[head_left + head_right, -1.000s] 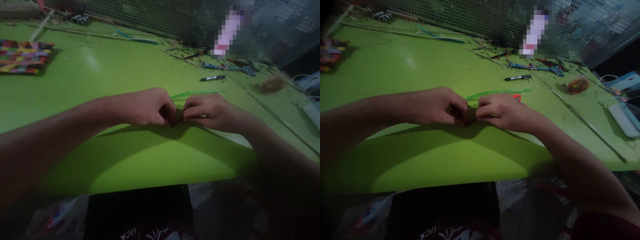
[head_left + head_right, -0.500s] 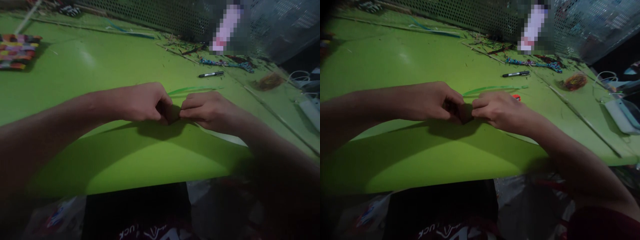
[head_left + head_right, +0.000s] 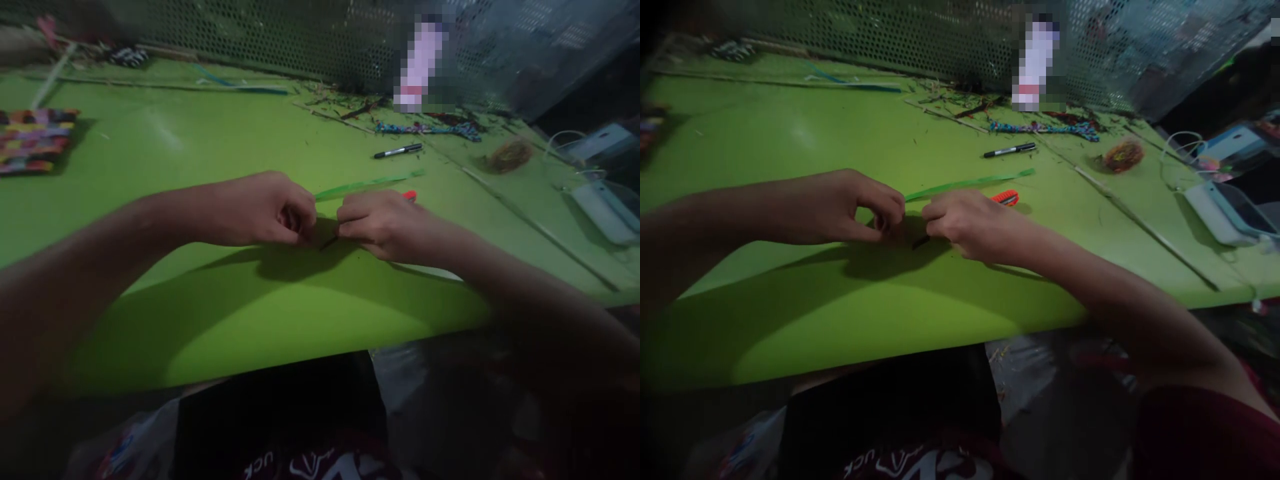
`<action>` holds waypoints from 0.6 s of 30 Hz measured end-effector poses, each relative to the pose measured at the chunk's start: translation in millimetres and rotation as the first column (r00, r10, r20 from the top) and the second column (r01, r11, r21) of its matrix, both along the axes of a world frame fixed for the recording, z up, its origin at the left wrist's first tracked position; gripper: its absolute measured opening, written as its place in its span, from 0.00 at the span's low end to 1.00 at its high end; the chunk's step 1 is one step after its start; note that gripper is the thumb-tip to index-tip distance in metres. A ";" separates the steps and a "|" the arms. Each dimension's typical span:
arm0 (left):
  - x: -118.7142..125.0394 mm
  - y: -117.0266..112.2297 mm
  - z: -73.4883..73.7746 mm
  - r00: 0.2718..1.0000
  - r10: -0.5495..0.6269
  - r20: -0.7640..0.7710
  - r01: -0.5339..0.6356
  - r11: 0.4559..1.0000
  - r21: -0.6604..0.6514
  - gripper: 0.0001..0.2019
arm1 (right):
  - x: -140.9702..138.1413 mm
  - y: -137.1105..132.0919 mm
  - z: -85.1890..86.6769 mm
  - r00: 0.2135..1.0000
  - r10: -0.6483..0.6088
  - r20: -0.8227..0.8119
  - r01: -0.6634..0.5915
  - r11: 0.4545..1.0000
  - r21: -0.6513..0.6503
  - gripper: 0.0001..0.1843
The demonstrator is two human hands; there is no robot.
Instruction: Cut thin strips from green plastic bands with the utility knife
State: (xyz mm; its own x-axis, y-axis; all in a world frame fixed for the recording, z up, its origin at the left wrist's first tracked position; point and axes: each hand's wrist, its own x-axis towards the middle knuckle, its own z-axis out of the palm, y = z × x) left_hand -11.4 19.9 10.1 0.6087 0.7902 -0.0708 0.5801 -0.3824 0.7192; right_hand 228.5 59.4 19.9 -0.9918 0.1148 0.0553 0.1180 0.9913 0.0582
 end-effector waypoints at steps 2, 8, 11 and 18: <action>-2.3 0.7 2.8 0.999 0.042 0.025 -0.042 0.999 -0.005 0.07 | 1.3 5.5 -2.1 0.999 -0.007 -0.033 0.003 0.994 -0.113 0.14; -3.2 5.0 3.5 0.948 0.252 0.194 -0.248 0.968 -0.046 0.09 | 4.0 21.0 -4.5 0.978 -0.107 -0.180 0.028 0.919 -0.393 0.11; 2.4 5.8 -1.9 0.892 0.339 0.298 -0.328 0.941 -0.087 0.11 | 1.3 18.7 -4.9 0.909 -0.201 -0.366 0.036 0.910 -0.413 0.11; 11.6 3.7 -9.3 0.819 0.440 0.368 -0.423 0.897 -0.132 0.19 | -18.9 -2.9 -4.8 0.776 -0.495 -0.391 0.179 0.767 -0.617 0.12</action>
